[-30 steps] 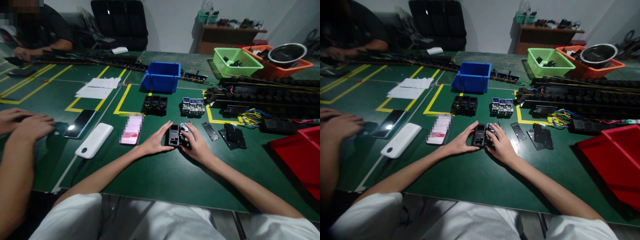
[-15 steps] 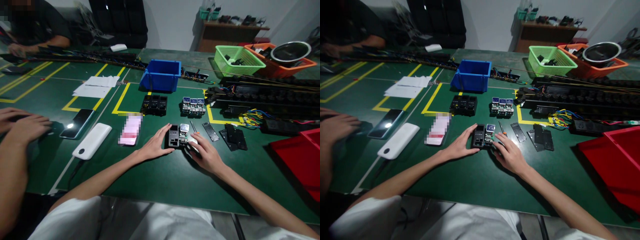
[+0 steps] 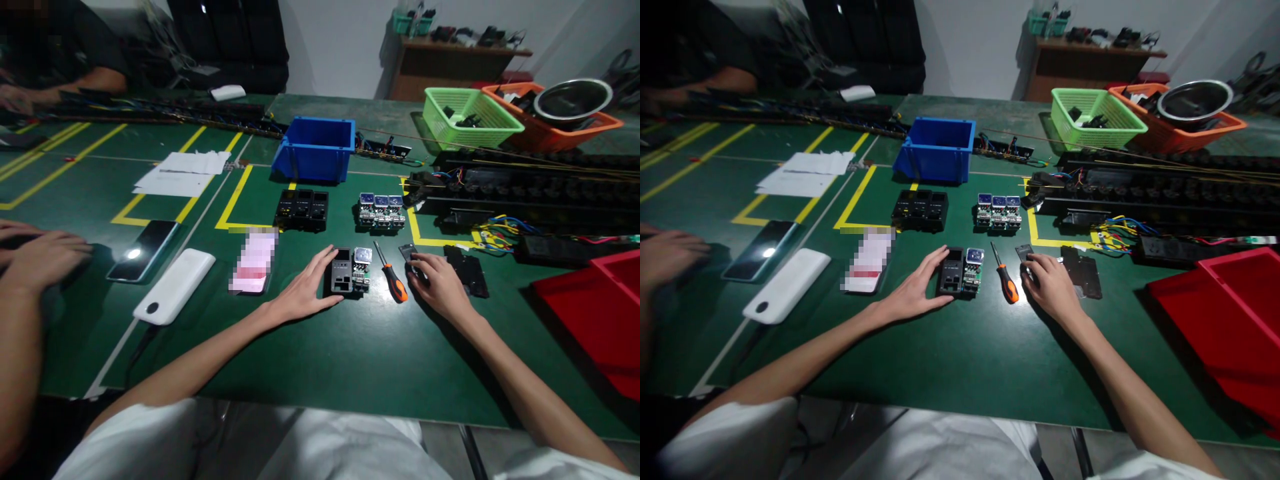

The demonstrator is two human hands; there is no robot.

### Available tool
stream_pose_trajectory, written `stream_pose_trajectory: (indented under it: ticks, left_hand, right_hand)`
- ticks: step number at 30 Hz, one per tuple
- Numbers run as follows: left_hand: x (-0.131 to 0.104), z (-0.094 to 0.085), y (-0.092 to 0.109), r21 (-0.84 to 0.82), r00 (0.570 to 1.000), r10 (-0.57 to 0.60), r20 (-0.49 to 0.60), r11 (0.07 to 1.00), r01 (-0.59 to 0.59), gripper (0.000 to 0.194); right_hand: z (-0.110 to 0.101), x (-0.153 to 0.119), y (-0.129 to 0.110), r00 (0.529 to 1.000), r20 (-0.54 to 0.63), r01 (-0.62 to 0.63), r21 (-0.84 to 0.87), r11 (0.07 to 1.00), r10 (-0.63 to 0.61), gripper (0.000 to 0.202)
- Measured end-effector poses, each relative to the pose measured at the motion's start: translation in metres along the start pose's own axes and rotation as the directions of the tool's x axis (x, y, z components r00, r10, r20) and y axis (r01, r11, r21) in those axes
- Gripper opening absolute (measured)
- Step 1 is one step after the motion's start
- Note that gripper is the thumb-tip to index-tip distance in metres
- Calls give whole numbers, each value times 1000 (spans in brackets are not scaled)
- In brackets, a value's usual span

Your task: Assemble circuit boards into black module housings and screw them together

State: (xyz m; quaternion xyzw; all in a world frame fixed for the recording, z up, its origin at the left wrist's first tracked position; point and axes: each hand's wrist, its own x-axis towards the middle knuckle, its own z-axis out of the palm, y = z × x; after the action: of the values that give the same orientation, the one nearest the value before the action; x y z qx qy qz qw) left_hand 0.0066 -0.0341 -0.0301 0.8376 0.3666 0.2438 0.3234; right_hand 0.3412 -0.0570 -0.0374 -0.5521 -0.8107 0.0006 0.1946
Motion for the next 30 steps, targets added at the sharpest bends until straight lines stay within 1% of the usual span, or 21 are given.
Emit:
stream_pose_trajectory:
  ticks: [3, 4, 5, 6, 7, 8, 9, 11, 12, 14, 15, 17, 18, 20, 23, 27, 30]
  left_hand:
    - [0, -3, 5, 35, 1000, -2, 7, 999, 1, 87]
    - [0, -7, 7, 57, 1000, 5, 18, 998, -6, 87]
    - [0, -13, 8, 84, 999, 27, 47, 996, -30, 90]
    - [1, -21, 9, 119, 995, 60, 82, 990, -70, 88]
    - [1, -31, 8, 173, 994, 86, 67, 980, -97, 83]
    - [0, -43, 5, 247, 996, 89, -10, 965, -84, 78]
    - [-1, -55, 1, 324, 991, 67, -112, 946, -28, 75]
    - [-5, -77, -13, 448, 952, -31, -304, 877, 172, 78]
    - [-9, -86, -21, 492, 929, -87, -361, 828, 269, 81]
    - [-17, -97, -36, 544, 896, -204, -394, 735, 406, 89]
    - [-20, -99, -42, 558, 886, -264, -382, 698, 448, 92]
    - [-24, -96, -50, 575, 864, -372, -340, 645, 504, 95]
    - [-25, -93, -51, 584, 855, -397, -334, 625, 518, 93]
    - [-23, -87, -52, 603, 852, -401, -336, 604, 522, 88]
    - [-18, -82, -53, 595, 826, -410, -386, 574, 563, 80]
    - [-14, -86, -60, 559, 800, -441, -406, 574, 599, 75]
    - [-14, -91, -67, 538, 774, -462, -433, 556, 634, 72]
  right_hand:
    - [1, -1, -2, 1000, -6, 4, -3, 1000, -4, 28]
    - [1, -1, -2, 1000, -6, 1, -6, 1000, -1, 28]
    - [1, -1, -2, 1000, -6, -2, -7, 1000, 2, 29]
    - [2, -1, -2, 1000, -6, -4, -8, 1000, 4, 29]
    - [2, -2, -2, 1000, -5, -5, -7, 1000, 5, 29]
    - [2, -2, -2, 1000, -4, -4, -6, 1000, 4, 29]
    - [1, -2, -2, 1000, -3, -3, -4, 1000, 3, 30]
    - [1, -2, -2, 1000, 0, -2, -2, 1000, 2, 29]
    - [0, -2, -2, 1000, -1, -1, 0, 1000, 1, 29]
    - [0, -2, -3, 1000, -6, 1, 6, 1000, 0, 29]
    - [-1, -1, -4, 1000, -8, 1, 9, 1000, -1, 29]
    - [-1, -1, -4, 1000, -14, 1, 10, 1000, -1, 29]
    - [-2, -1, -4, 1000, -13, 0, 9, 1000, 0, 29]
    - [-2, -1, -4, 1000, -12, -3, 9, 1000, 3, 29]
    - [-1, -1, -4, 1000, -9, -5, 14, 1000, 5, 29]
    - [-1, -2, -3, 1000, -13, 2, 20, 1000, -2, 29]
    - [-1, -2, -2, 1000, -11, 11, 14, 1000, -11, 30]
